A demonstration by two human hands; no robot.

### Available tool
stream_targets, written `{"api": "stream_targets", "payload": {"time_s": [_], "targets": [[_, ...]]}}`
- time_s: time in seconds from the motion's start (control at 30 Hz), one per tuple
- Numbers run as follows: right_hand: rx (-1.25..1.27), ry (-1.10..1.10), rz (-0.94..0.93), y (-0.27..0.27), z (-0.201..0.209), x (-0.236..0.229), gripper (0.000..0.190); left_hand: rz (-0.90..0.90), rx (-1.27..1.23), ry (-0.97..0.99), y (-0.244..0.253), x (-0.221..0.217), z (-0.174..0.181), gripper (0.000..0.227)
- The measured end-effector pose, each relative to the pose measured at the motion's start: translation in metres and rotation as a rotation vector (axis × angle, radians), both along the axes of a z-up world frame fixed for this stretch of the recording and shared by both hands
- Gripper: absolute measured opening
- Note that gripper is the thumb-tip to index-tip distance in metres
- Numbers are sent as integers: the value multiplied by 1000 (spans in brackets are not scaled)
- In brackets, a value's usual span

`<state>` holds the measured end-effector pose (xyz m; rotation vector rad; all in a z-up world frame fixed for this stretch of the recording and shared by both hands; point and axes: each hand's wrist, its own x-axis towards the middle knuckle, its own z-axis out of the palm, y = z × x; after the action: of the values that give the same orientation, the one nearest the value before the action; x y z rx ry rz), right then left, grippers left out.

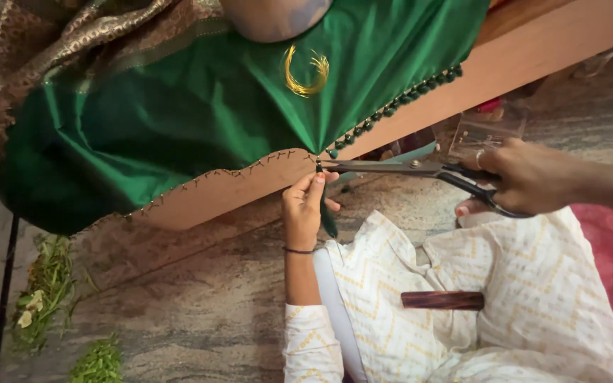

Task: Attaching decorative tassels and beads to the edge of a green fabric.

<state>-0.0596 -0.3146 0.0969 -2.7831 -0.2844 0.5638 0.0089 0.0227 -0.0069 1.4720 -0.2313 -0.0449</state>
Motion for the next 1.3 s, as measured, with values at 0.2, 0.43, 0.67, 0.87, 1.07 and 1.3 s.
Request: {"api": "stream_targets", "payload": {"time_s": [0.2,0.43,0.67,0.87,1.07,1.3], "targets": [[-10,-9,36,25,27,8,78,44,-50,-20,-9,1,-12,28],[-34,29,80,37,43,13,66,132,-100,-42,-16,3,-16,25],[40,3,103,35,42,17,62,193,-22,-2,-20,6,-19,25],[-34,42,91,40,43,21,65,227,68,-13,-22,7,-17,25],[-75,104,53,45,44,24,62,263,84,-41,-26,9,-14,24],[-90,102,57,43,37,30,52,284,139,2,-35,20,-21,24]]}}
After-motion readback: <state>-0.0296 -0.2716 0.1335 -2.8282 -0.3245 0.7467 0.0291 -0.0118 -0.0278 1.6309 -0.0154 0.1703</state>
